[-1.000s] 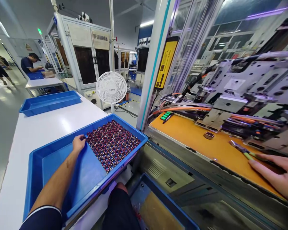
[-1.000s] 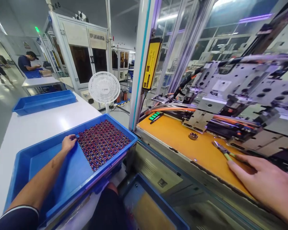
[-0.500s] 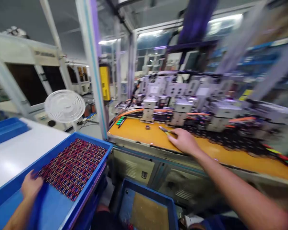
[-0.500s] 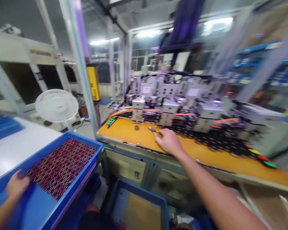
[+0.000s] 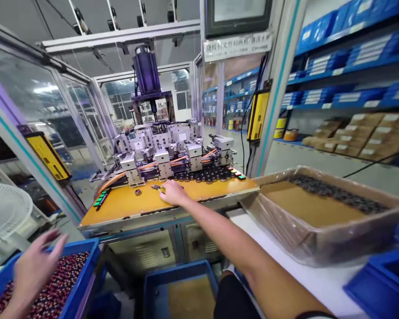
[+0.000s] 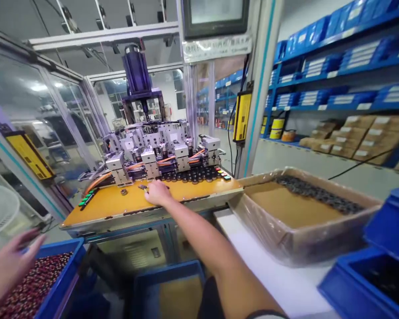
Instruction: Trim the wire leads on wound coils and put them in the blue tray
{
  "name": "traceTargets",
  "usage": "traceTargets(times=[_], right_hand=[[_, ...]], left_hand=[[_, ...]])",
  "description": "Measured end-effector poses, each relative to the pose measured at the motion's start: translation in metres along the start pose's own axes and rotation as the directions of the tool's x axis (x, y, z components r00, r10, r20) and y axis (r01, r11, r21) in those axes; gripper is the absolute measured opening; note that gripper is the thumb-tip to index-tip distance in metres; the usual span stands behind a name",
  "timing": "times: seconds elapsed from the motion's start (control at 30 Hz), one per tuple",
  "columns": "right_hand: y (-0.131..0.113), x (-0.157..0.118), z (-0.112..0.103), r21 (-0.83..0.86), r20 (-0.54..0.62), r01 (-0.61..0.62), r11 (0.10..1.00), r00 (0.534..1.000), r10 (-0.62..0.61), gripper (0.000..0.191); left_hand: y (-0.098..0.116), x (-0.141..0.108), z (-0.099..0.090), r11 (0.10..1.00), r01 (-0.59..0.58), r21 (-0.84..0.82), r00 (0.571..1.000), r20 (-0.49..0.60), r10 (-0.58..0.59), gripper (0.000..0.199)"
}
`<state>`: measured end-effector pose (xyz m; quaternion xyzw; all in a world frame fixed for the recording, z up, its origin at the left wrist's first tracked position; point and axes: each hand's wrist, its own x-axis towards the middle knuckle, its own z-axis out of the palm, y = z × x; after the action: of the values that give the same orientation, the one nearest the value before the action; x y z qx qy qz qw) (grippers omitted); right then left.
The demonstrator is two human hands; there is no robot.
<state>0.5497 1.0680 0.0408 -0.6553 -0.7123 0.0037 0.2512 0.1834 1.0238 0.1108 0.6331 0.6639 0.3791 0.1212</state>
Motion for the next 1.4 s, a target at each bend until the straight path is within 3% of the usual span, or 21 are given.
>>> traceTargets(times=[0.1,0.2,0.27,0.33,0.4,0.5,0.6,0.7,0.77,0.87,0.93,1.0,1.07,1.17,1.23,1.4], right_hand=[[0.002,-0.001,0.001,-0.009,0.015,0.024,1.000,1.000,-0.024,0.030],[0.003,-0.001,0.002,-0.004,0.012,0.046,0.999,0.999,-0.046,0.030],[0.003,-0.001,0.003,-0.005,0.004,0.058,0.998,0.998,-0.058,0.029],[0.004,-0.002,0.004,-0.007,-0.008,0.067,0.998,0.998,-0.067,0.028],[0.005,-0.003,0.005,0.000,-0.020,0.076,0.997,0.997,-0.076,0.027],[0.006,-0.002,0.007,0.037,-0.039,0.086,0.996,0.996,-0.085,0.027],[0.006,-0.001,0.005,0.104,-0.073,0.109,0.989,0.992,-0.102,0.026],[-0.001,-0.009,-0.004,0.193,-0.160,0.173,0.966,0.977,-0.143,0.026],[-0.013,-0.027,-0.016,0.259,-0.237,0.245,0.934,0.954,-0.184,0.026],[-0.038,-0.077,-0.043,0.360,-0.306,0.412,0.837,0.900,-0.312,0.031],[-0.055,-0.119,-0.063,0.415,-0.284,0.552,0.723,0.834,-0.474,0.034],[-0.067,-0.157,-0.076,0.418,-0.228,0.705,0.572,0.691,-0.686,0.030],[-0.074,-0.184,-0.081,0.386,-0.129,0.746,0.543,0.626,-0.769,0.026],[-0.074,-0.205,-0.077,0.392,0.002,0.688,0.611,0.664,-0.748,0.027],[-0.070,-0.212,-0.075,0.472,0.062,0.619,0.628,0.688,-0.723,0.024],[-0.064,-0.224,-0.080,0.769,0.163,0.376,0.517,0.667,-0.727,0.022]], left_hand=[[0.042,0.015,0.075,0.997,-0.061,-0.039,0.993,0.101,0.065,0.035],[0.084,0.039,0.142,0.996,-0.051,-0.076,0.985,0.159,0.062,0.041],[0.102,0.050,0.170,0.995,-0.020,-0.100,0.988,0.151,0.035,0.035],[0.110,0.052,0.182,0.990,0.009,-0.141,0.991,0.130,0.010,0.032],[0.110,0.044,0.180,0.979,0.015,-0.202,0.993,0.116,0.008,0.032],[0.100,0.009,0.157,0.944,-0.027,-0.330,0.990,0.121,0.070,0.047],[0.085,-0.051,0.125,0.881,-0.078,-0.467,0.981,0.123,0.151,0.065],[0.069,-0.118,0.094,0.786,-0.141,-0.602,0.976,0.046,0.211,0.066],[0.059,-0.156,0.078,0.755,-0.196,-0.626,0.973,-0.029,0.228,0.060],[0.044,-0.195,0.064,0.755,-0.242,-0.610,0.967,-0.084,0.242,0.058],[0.037,-0.211,0.060,0.745,-0.266,-0.612,0.959,-0.087,0.271,0.063],[0.034,-0.222,0.059,0.734,-0.280,-0.619,0.951,-0.077,0.298,0.067],[0.035,-0.230,0.060,0.726,-0.255,-0.639,0.959,-0.072,0.273,0.067],[0.039,-0.237,0.064,0.716,-0.185,-0.673,0.979,-0.066,0.192,0.063],[0.039,-0.239,0.065,0.705,-0.169,-0.688,0.980,-0.037,0.198,0.065],[0.034,-0.239,0.066,0.697,-0.154,-0.700,0.966,0.043,0.256,0.072]])
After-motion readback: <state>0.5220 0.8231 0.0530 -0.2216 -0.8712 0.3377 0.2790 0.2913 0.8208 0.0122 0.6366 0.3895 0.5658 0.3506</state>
